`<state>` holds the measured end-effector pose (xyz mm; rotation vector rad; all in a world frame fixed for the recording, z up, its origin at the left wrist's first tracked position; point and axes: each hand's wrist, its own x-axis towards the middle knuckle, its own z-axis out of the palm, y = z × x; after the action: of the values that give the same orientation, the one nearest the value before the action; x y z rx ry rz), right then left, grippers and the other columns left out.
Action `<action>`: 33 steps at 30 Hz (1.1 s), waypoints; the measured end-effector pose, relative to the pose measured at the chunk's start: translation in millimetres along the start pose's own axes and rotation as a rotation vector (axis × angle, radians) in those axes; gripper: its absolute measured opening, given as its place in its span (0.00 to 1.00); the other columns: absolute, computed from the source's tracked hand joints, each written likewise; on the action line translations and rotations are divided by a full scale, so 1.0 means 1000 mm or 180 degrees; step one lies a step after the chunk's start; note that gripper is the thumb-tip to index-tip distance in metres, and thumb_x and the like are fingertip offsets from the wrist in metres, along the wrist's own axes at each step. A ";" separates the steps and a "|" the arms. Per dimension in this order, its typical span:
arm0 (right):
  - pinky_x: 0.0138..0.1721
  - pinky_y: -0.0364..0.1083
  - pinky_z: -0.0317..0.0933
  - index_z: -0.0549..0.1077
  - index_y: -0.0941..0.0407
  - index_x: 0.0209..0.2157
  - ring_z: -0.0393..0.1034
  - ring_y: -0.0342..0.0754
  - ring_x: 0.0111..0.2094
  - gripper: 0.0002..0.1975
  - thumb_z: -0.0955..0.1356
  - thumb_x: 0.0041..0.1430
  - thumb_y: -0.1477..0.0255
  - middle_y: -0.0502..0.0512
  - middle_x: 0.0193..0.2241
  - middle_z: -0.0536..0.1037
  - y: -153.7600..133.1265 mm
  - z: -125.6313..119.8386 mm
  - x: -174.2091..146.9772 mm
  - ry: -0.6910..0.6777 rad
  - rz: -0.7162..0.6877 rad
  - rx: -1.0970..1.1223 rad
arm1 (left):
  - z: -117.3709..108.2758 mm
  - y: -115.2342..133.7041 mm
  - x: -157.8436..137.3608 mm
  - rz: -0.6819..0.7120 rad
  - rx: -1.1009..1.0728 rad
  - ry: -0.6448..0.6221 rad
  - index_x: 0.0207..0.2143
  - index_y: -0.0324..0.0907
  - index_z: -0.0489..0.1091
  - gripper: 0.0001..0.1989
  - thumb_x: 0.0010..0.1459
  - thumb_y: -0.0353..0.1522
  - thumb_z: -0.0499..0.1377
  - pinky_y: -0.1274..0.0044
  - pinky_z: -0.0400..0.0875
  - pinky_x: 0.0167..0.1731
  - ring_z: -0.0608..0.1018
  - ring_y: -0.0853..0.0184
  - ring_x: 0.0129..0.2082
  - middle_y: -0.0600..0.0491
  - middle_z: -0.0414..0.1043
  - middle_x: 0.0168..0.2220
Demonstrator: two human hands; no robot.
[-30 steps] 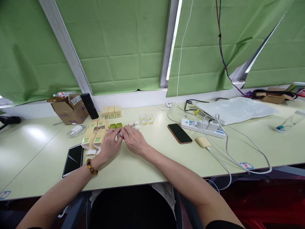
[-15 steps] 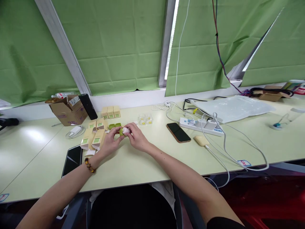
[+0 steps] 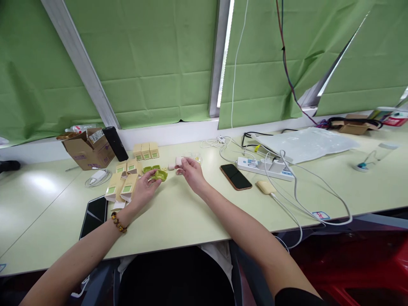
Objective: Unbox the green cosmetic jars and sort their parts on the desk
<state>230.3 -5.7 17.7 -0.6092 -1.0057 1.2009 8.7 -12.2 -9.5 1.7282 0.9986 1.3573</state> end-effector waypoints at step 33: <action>0.50 0.56 0.71 0.74 0.54 0.49 0.73 0.55 0.49 0.14 0.70 0.62 0.76 0.61 0.49 0.74 0.011 -0.005 0.023 -0.0550 -0.2049 -0.3390 | 0.001 -0.002 -0.001 -0.0136 0.0253 0.0415 0.58 0.40 0.70 0.25 0.63 0.43 0.65 0.64 0.79 0.51 0.81 0.56 0.52 0.39 0.75 0.57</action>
<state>229.8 19.6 13.1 -0.8920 -1.8169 0.0703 9.7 -12.4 -12.0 1.6834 1.1697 1.4349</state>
